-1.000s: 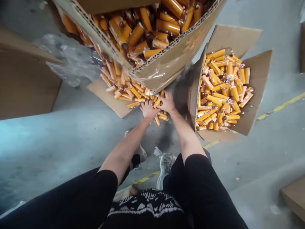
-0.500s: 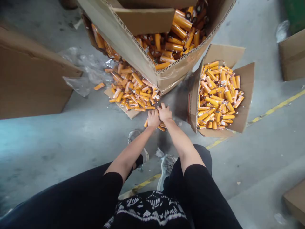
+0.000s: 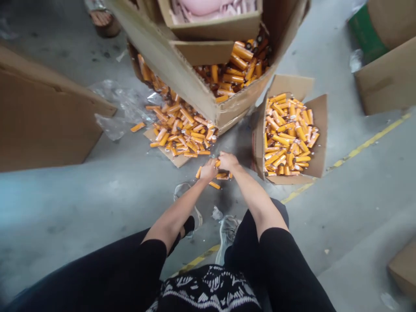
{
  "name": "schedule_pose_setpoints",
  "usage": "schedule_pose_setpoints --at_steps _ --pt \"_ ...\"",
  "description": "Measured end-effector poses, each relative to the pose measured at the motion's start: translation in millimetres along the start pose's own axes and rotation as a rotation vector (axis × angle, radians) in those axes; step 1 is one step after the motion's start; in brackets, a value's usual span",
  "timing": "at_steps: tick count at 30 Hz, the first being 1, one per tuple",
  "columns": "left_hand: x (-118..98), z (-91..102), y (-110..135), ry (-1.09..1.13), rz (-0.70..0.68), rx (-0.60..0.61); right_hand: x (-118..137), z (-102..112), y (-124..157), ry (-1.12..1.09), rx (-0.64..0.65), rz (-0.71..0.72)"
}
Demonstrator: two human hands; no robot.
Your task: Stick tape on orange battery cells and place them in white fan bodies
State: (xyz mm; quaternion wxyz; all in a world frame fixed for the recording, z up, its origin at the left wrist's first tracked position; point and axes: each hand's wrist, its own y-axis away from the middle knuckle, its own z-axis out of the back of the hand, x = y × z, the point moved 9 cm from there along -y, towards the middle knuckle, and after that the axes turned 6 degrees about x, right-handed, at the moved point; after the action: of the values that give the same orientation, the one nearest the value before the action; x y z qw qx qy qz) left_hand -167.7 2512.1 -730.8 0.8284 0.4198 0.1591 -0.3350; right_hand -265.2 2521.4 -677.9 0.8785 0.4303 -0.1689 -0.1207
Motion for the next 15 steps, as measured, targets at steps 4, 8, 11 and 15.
schedule_pose_setpoints --at_steps 4,8,11,15 --pt "-22.8 21.1 5.8 0.044 -0.085 -0.058 6.8 35.7 38.2 0.005 -0.056 -0.016" --pt "-68.3 54.8 12.0 0.086 -0.175 -0.151 1.1 89.6 106.3 0.024 -0.216 -0.119" --pt "-130.8 93.4 36.0 0.147 -0.354 -0.248 -13.5 126.7 182.5 0.020 -0.383 -0.186" --pt "-242.5 135.5 62.3 0.211 -0.634 -0.295 -72.0 160.6 272.5 -0.052 -0.612 -0.224"
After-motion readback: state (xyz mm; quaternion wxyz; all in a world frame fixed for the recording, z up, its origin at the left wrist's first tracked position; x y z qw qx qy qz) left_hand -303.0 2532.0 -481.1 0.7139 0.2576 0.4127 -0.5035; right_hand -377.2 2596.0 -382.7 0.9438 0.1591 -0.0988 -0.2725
